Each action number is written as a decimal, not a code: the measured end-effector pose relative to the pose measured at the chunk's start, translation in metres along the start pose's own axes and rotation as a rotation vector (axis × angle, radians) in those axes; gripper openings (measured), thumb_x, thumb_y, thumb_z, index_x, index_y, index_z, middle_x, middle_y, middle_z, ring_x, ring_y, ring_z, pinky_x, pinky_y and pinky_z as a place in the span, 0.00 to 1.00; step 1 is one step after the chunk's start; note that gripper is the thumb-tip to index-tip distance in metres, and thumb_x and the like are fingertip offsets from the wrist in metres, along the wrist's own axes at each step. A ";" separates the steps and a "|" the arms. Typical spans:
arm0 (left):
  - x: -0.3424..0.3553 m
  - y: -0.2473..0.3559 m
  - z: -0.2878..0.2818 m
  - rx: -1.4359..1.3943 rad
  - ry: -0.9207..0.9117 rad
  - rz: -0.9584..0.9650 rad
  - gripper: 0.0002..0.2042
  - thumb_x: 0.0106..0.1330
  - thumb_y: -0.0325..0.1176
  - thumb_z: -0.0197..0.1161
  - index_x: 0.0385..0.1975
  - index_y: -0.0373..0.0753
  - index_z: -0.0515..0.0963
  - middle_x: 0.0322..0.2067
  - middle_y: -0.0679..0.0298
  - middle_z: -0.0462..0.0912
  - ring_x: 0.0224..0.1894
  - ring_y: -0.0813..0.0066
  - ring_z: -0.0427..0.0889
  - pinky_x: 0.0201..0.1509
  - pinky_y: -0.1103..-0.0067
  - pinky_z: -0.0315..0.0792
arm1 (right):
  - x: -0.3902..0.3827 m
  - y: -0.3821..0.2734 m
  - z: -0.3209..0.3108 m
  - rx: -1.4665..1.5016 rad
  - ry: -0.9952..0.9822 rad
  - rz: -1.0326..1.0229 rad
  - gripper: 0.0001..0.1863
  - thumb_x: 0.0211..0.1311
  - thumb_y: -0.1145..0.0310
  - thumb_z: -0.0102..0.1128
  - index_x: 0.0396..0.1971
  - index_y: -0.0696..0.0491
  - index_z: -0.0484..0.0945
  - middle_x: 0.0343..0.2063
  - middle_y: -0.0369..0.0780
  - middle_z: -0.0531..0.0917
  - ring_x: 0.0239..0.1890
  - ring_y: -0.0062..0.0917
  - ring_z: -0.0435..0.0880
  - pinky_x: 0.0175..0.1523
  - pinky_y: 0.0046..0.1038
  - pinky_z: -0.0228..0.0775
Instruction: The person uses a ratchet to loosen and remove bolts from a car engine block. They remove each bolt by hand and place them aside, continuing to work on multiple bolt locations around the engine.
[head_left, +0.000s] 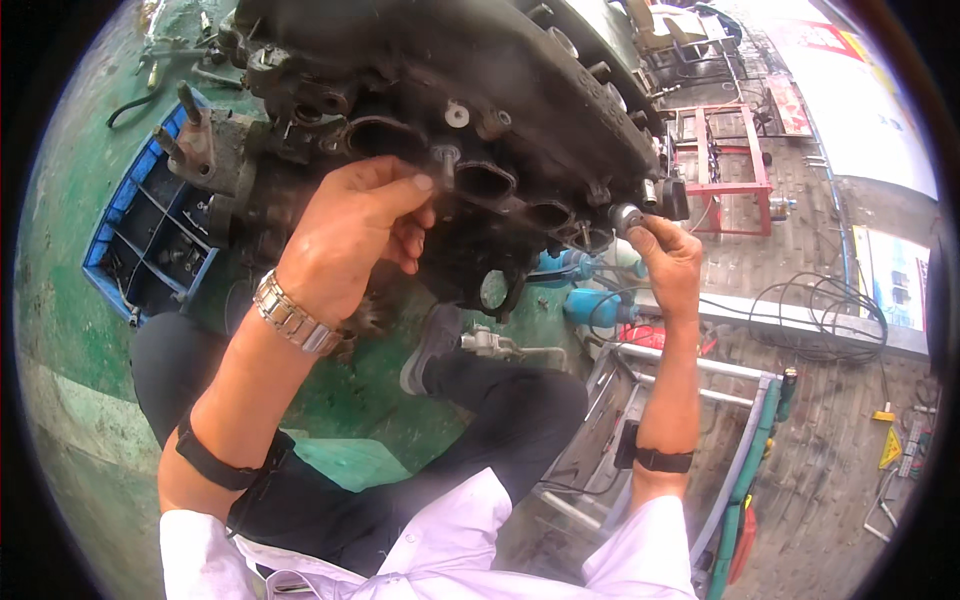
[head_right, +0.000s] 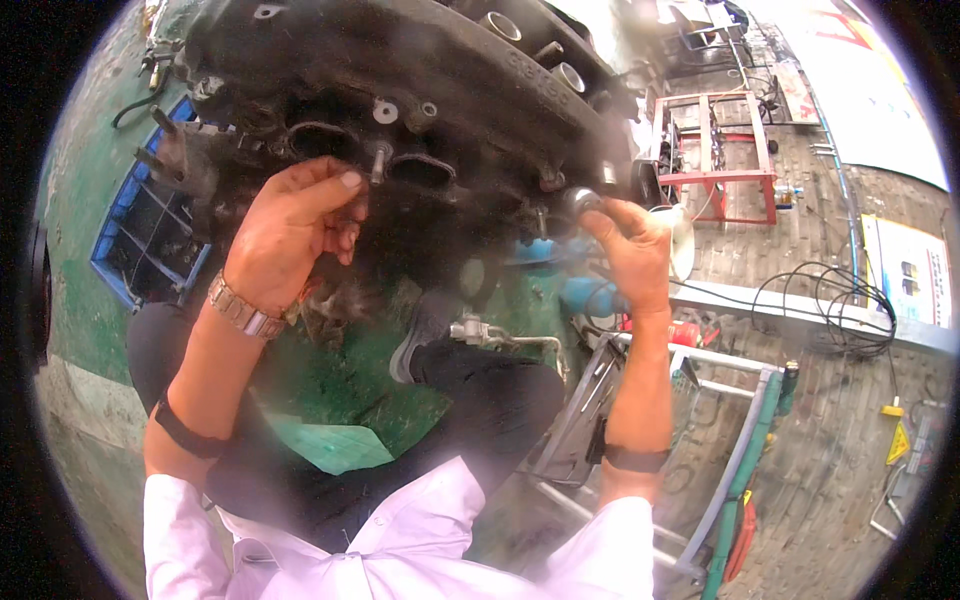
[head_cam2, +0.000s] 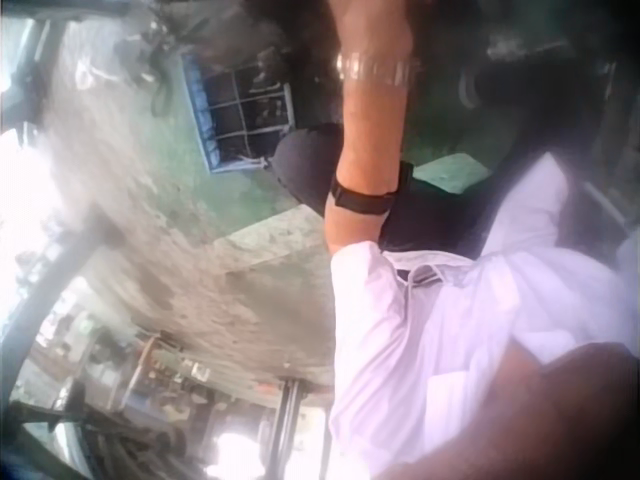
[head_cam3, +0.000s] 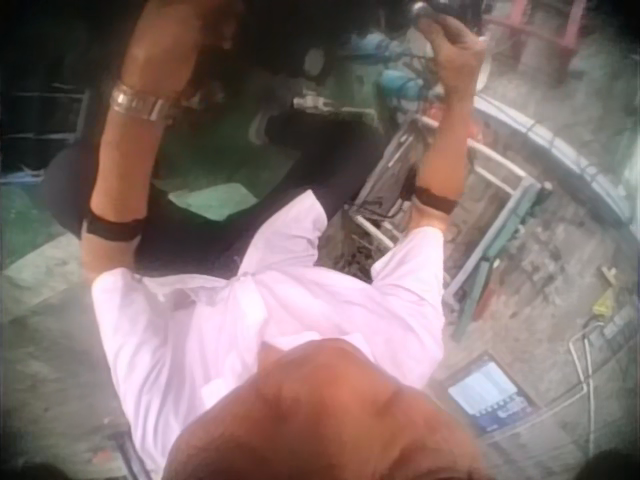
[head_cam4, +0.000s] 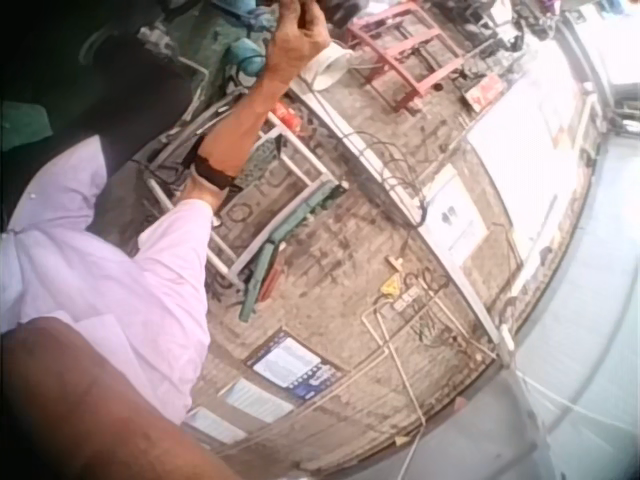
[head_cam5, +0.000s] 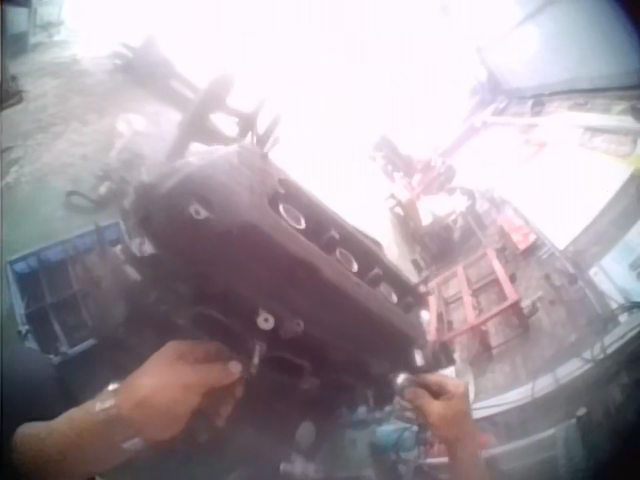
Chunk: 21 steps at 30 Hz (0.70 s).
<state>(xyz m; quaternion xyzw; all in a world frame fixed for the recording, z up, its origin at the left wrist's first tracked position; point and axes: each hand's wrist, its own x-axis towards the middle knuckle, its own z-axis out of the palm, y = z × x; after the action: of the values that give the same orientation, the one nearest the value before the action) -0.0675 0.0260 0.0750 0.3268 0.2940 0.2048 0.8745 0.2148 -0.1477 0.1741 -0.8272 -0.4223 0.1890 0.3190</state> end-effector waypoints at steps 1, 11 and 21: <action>0.000 0.001 0.000 -0.010 -0.001 0.004 0.07 0.66 0.35 0.59 0.32 0.39 0.74 0.24 0.67 0.77 0.20 0.80 0.74 0.24 0.82 0.70 | -0.002 0.000 0.003 -0.011 0.049 0.042 0.13 0.58 0.66 0.68 0.39 0.58 0.83 0.29 0.33 0.84 0.27 0.13 0.80 0.28 0.15 0.71; 0.005 0.003 0.001 -0.066 -0.002 0.000 0.06 0.66 0.33 0.59 0.32 0.38 0.74 0.23 0.66 0.77 0.20 0.80 0.74 0.23 0.82 0.70 | -0.027 0.012 0.062 0.412 0.362 0.222 0.19 0.64 0.52 0.61 0.27 0.55 0.78 0.14 0.28 0.70 0.14 0.10 0.62 0.18 0.16 0.48; 0.001 0.006 -0.002 -0.059 0.008 0.013 0.07 0.66 0.35 0.59 0.32 0.38 0.74 0.23 0.66 0.77 0.19 0.79 0.74 0.23 0.82 0.71 | -0.021 0.007 0.052 0.397 0.237 0.322 0.24 0.69 0.46 0.50 0.39 0.54 0.76 0.24 0.33 0.78 0.16 0.10 0.65 0.18 0.14 0.49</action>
<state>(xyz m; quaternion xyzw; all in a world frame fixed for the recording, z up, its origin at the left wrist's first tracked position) -0.0696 0.0316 0.0775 0.3018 0.2894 0.2203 0.8813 0.1761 -0.1486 0.1325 -0.8213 -0.1998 0.2183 0.4877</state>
